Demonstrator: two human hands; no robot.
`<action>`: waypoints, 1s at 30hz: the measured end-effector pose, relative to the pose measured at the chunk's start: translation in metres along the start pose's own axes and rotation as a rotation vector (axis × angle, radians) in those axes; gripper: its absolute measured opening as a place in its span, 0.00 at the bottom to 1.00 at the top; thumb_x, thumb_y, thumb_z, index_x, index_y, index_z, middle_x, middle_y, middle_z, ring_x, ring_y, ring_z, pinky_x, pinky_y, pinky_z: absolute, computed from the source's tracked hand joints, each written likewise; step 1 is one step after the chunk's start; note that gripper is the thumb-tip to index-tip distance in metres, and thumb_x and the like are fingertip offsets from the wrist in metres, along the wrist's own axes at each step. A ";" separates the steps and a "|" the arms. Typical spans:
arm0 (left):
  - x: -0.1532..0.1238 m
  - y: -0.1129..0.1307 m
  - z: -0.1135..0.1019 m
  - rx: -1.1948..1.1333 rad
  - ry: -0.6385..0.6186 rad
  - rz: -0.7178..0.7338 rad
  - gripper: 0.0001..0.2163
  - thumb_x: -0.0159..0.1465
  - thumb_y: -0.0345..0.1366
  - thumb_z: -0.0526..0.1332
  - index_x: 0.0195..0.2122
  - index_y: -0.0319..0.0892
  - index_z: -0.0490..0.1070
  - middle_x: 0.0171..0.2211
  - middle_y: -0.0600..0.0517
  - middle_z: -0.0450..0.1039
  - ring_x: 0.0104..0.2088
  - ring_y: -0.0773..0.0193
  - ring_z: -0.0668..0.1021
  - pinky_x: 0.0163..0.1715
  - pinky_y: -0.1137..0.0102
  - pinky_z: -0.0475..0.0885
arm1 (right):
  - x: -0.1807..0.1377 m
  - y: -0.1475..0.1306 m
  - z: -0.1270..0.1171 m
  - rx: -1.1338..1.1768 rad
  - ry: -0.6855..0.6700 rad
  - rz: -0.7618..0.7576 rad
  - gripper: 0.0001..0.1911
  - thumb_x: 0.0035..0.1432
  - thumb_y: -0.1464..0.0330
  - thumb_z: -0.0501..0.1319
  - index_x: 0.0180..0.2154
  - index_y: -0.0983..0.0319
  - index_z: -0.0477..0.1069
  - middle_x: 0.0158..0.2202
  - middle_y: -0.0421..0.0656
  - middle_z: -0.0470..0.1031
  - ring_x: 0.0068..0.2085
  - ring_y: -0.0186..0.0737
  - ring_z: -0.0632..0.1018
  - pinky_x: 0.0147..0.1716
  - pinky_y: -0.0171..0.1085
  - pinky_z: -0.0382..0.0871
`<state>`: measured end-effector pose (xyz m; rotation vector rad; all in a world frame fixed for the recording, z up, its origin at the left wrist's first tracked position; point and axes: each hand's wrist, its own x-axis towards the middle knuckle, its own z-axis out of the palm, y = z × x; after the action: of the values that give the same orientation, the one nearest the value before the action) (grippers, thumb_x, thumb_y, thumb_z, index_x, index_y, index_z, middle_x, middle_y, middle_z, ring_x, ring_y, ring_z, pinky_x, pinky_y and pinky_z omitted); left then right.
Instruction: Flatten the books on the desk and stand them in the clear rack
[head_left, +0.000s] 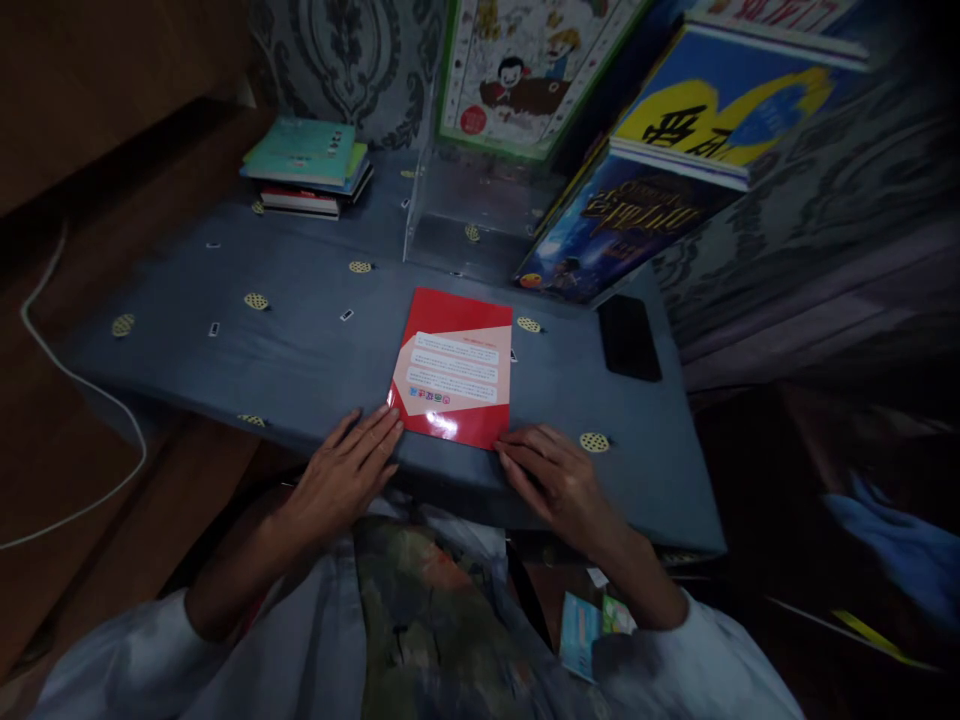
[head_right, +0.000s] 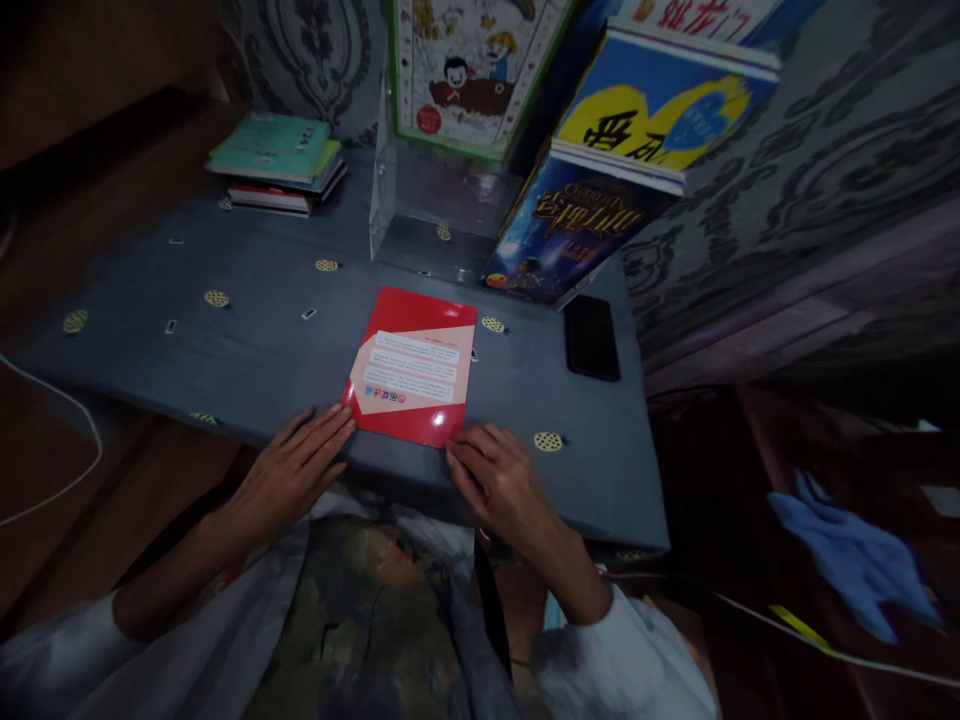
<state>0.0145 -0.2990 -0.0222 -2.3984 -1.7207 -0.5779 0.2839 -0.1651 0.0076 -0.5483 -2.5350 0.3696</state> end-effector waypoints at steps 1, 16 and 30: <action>0.001 -0.002 -0.001 -0.003 0.011 0.006 0.21 0.73 0.32 0.52 0.66 0.36 0.61 0.61 0.40 0.72 0.63 0.56 0.72 0.65 0.56 0.63 | 0.010 -0.002 0.001 -0.001 -0.027 -0.019 0.11 0.69 0.72 0.57 0.44 0.60 0.78 0.36 0.47 0.80 0.37 0.44 0.79 0.36 0.44 0.77; 0.020 -0.008 -0.009 -0.044 0.131 0.001 0.11 0.72 0.29 0.53 0.49 0.38 0.73 0.44 0.45 0.79 0.46 0.57 0.79 0.50 0.61 0.71 | 0.108 -0.011 0.046 0.248 -0.471 -0.177 0.22 0.75 0.62 0.50 0.63 0.62 0.68 0.62 0.51 0.73 0.65 0.44 0.71 0.69 0.52 0.58; 0.042 -0.016 -0.009 -0.071 0.068 -0.004 0.10 0.73 0.31 0.52 0.39 0.41 0.73 0.37 0.48 0.75 0.39 0.59 0.76 0.39 0.65 0.73 | 0.110 0.005 0.049 0.284 -0.434 -0.206 0.21 0.74 0.64 0.51 0.62 0.63 0.69 0.63 0.51 0.73 0.65 0.43 0.71 0.67 0.47 0.63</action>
<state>0.0089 -0.2595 0.0004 -2.3933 -1.7060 -0.7241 0.1726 -0.1182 0.0120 -0.1008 -2.8411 0.8292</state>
